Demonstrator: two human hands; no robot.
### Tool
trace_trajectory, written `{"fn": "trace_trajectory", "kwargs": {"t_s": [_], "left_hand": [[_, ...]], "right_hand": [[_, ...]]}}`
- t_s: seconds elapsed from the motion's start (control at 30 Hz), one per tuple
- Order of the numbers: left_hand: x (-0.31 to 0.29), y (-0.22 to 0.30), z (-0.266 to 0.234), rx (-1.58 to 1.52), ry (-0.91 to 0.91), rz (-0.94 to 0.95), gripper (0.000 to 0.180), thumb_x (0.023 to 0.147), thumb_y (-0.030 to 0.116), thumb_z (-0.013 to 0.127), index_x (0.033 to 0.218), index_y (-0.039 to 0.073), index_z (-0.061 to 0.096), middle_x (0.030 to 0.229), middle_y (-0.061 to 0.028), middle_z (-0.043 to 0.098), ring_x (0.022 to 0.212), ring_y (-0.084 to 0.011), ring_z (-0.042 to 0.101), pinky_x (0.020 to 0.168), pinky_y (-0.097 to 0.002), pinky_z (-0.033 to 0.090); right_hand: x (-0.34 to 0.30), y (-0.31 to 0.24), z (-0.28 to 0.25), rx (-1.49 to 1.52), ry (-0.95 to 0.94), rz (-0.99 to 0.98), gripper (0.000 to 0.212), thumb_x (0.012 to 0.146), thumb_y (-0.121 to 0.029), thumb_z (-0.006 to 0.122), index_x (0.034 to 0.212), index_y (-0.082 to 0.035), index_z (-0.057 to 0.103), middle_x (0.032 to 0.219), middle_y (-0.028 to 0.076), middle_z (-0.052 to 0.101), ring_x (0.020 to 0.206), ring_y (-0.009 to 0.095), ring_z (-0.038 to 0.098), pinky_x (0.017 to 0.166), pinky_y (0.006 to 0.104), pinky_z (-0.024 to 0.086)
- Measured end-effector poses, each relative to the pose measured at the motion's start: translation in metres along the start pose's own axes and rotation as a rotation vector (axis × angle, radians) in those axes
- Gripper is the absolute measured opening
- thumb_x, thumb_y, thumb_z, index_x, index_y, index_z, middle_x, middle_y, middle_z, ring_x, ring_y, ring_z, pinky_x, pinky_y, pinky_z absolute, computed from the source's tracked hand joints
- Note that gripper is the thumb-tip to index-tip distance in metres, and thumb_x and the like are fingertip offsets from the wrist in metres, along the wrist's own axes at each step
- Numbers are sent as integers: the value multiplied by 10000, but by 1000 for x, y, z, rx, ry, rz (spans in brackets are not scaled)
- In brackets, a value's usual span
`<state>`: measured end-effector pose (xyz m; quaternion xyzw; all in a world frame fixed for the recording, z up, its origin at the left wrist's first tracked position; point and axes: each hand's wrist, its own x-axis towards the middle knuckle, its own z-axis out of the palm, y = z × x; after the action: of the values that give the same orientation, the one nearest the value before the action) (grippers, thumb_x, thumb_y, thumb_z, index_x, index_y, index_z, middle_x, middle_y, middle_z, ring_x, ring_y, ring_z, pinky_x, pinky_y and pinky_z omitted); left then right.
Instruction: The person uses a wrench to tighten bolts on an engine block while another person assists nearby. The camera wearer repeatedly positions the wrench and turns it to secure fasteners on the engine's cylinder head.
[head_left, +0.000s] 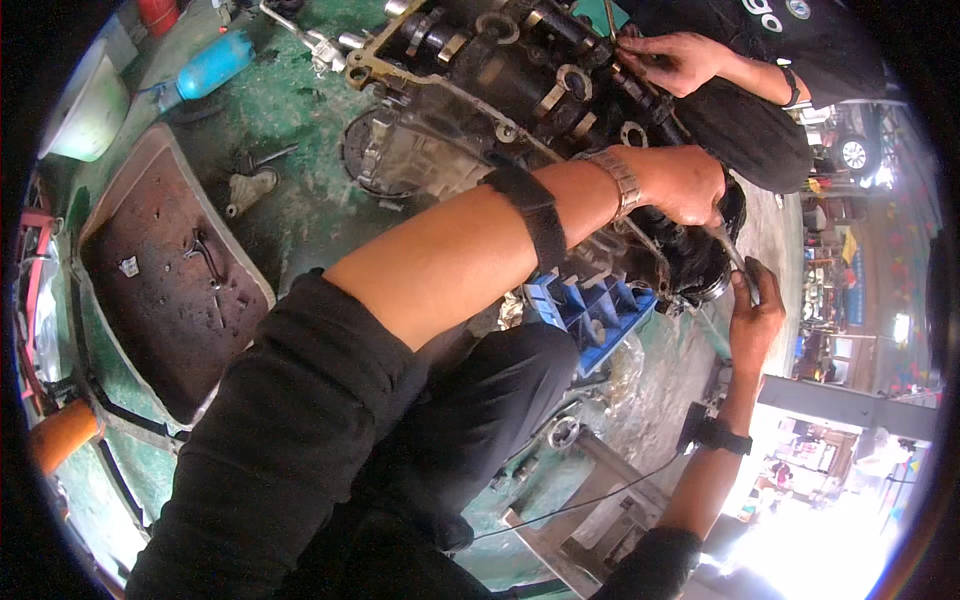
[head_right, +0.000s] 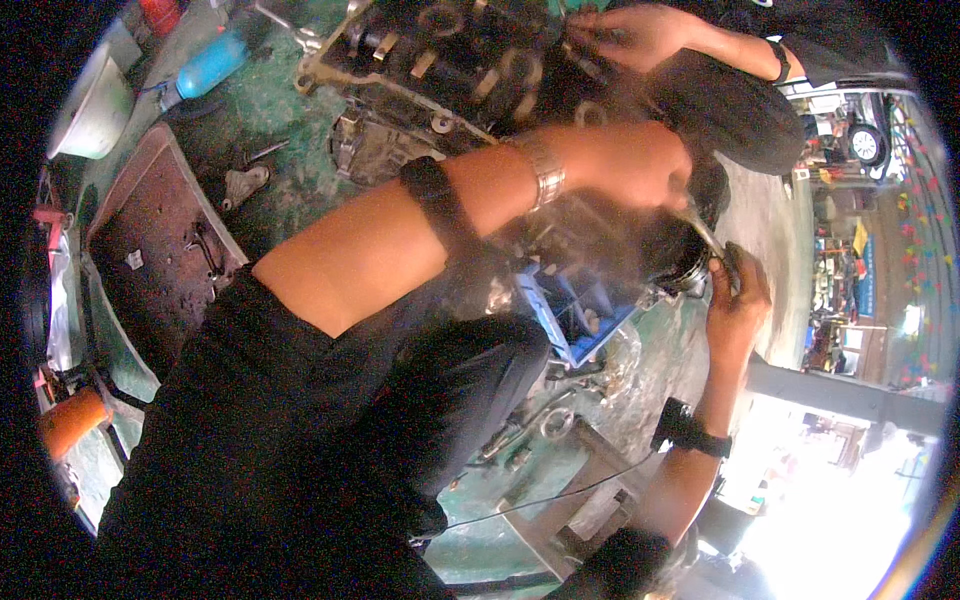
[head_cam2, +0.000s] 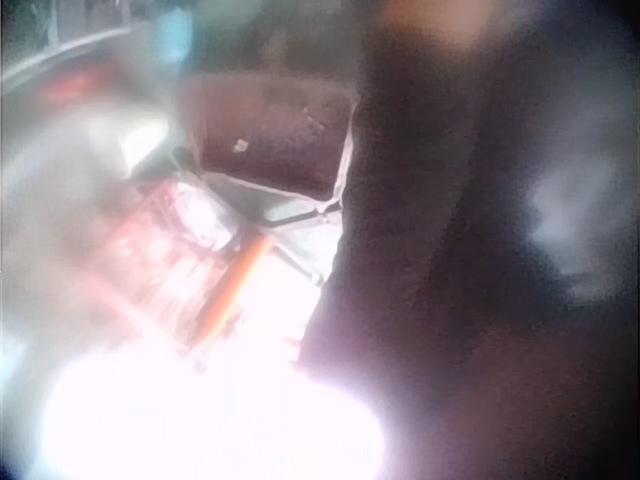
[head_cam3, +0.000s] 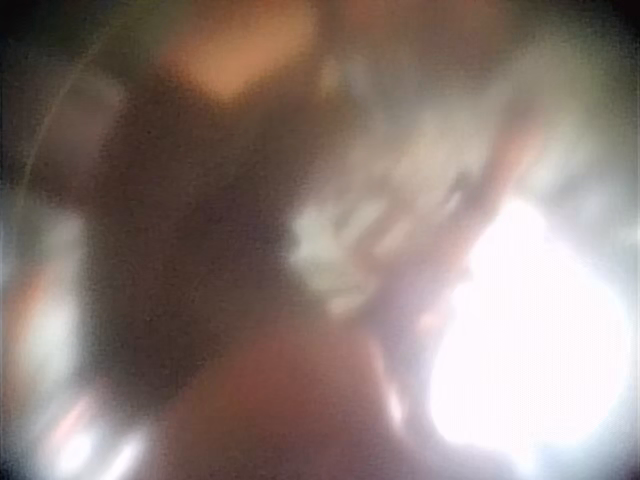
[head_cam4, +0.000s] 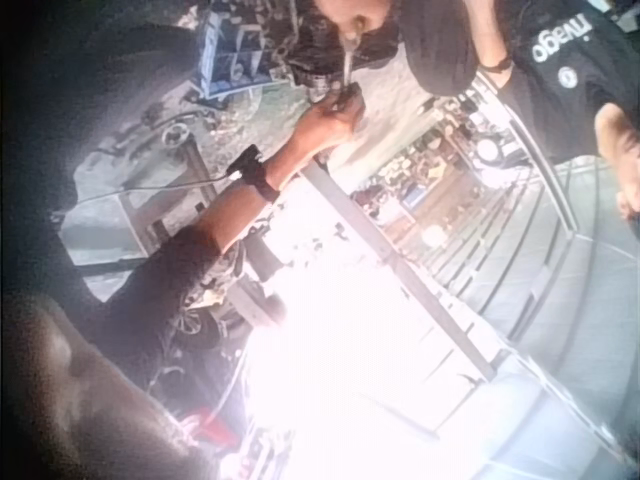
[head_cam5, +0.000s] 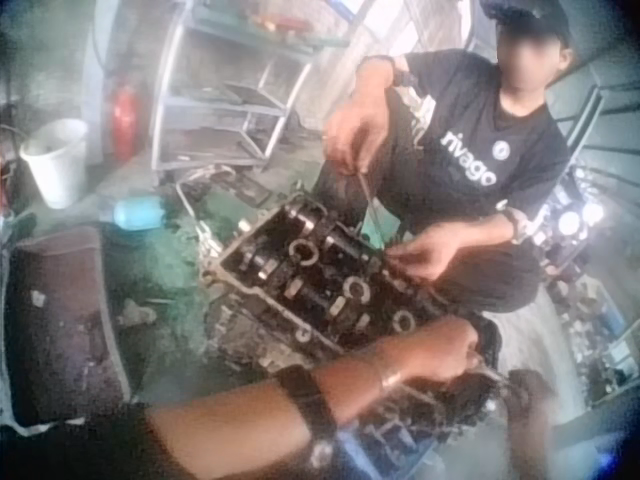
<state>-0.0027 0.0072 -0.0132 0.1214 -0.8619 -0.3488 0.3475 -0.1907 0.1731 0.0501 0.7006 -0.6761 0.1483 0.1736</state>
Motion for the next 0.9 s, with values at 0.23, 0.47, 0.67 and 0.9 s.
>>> {"fn": "trace_trajectory", "kwargs": {"t_s": [0.23,0.47,0.67,0.9], "left_hand": [[8,-3,5,111,18,27,386,830,356,627,830,-20,713,847,-224,675,876,-392,648,818,-448,502],[13,-4,4,75,-58,-2,316,839,309,612,844,6,703,818,-216,667,812,-373,656,772,-457,501],[17,0,0,109,-113,-53,362,850,368,620,911,26,722,933,-196,684,939,-366,644,854,-431,496],[10,2,-7,58,-138,-60,358,871,370,598,948,43,722,975,-170,687,953,-351,641,863,-428,489]], "right_hand": [[1,13,14,17,30,-29,265,888,-160,648,1096,4,643,1017,185,650,912,346,627,787,400,489],[-20,7,13,121,1,38,258,883,-150,658,1079,17,645,939,180,649,835,305,629,741,368,487],[-44,-20,12,133,-67,167,291,917,-116,627,1150,59,612,942,145,678,823,168,601,766,290,482],[-62,-68,21,439,-111,490,210,951,-183,588,1054,0,597,674,-6,517,554,42,428,478,200,335]]}}
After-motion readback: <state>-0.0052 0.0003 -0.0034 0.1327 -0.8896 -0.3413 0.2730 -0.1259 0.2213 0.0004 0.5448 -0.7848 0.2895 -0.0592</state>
